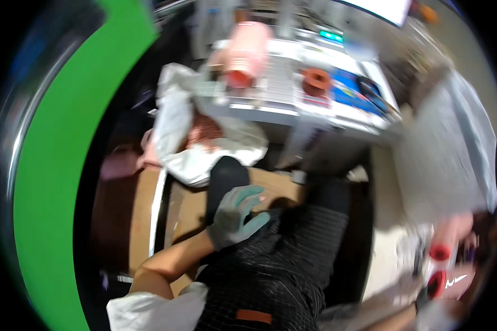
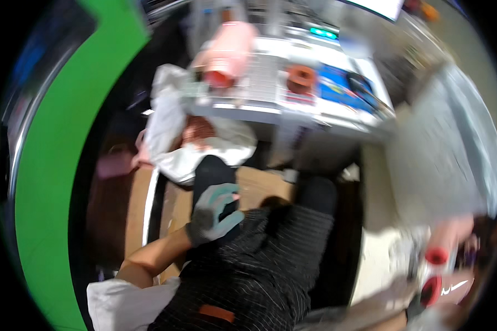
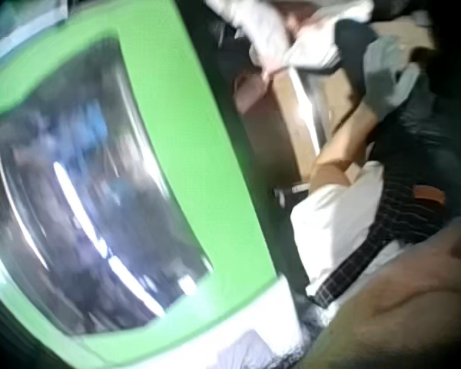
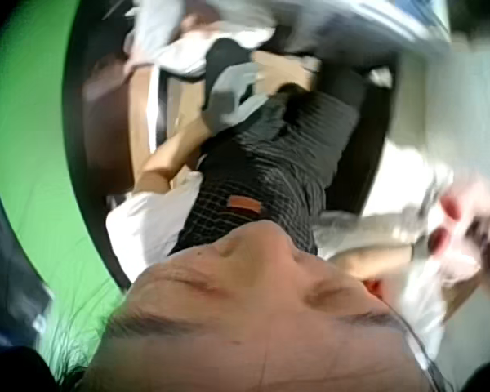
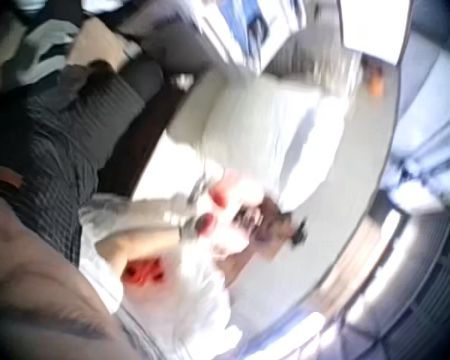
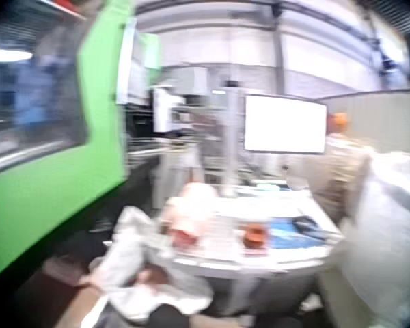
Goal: The person sits on the floor and repeatedly applies printed labels to pink plastic containers. They peel labels from a roll, smooth them onto the container body, and place the finished items into a plastic bag. The process is repeated for multiple containers.
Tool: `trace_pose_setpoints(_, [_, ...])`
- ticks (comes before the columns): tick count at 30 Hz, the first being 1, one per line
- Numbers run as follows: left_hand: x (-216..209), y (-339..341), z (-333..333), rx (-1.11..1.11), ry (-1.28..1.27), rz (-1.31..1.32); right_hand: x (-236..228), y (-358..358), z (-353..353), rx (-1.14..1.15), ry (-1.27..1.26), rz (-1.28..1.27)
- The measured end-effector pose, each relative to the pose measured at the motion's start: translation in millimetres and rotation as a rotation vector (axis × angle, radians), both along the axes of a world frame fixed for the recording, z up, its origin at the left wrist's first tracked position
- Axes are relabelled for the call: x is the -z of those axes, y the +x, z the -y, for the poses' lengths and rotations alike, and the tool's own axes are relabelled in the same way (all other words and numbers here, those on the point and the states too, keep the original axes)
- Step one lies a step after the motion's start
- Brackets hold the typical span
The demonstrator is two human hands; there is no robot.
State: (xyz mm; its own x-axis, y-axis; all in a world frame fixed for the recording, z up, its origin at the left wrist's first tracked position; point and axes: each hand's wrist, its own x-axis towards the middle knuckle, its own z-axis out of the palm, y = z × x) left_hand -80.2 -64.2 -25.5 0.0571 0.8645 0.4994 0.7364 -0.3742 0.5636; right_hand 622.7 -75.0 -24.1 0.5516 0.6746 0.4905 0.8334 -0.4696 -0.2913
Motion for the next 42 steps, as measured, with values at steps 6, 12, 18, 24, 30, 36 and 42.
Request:
trace_pose_setpoints(6, [126.8, -136.3, 23.1, -0.740, 0.058, -0.088, -18.8, -150.5, -60.5, -0.242, 0.300, -0.346])
trace_pose_setpoints(12, [285.7, -332.3, 73.4, -1.407, -0.283, 0.585, 0.9, -310.9, -95.5, -0.631, 0.202, -1.377])
trace_pose_setpoints(18, [310.3, -424.3, -0.2, -1.345, -0.424, 0.771, 7.7, -390.9, -91.9, -0.600, 0.017, -1.235])
trace_pose_setpoints(24, [297.6, -436.3, -12.3, -1.344, -0.209, 1.205, -2.4, -417.6, -83.8, -0.750, -0.169, -1.140])
trace_pose_setpoints(30, [224.1, -332.2, 107.6, -1.152, 0.383, 1.658, 30.6, -440.4, -81.0, -1.024, -0.280, -1.158])
trace_pose_setpoints(36, [94.9, -168.1, 174.6, -0.958, 0.117, 0.380, 10.1, -510.8, -73.5, -1.252, -0.467, -1.529])
trace_pose_setpoints(42, [47.2, -92.3, 76.8, -0.464, -0.311, 0.440, -15.5, -511.6, -71.3, -1.474, -0.031, -1.280])
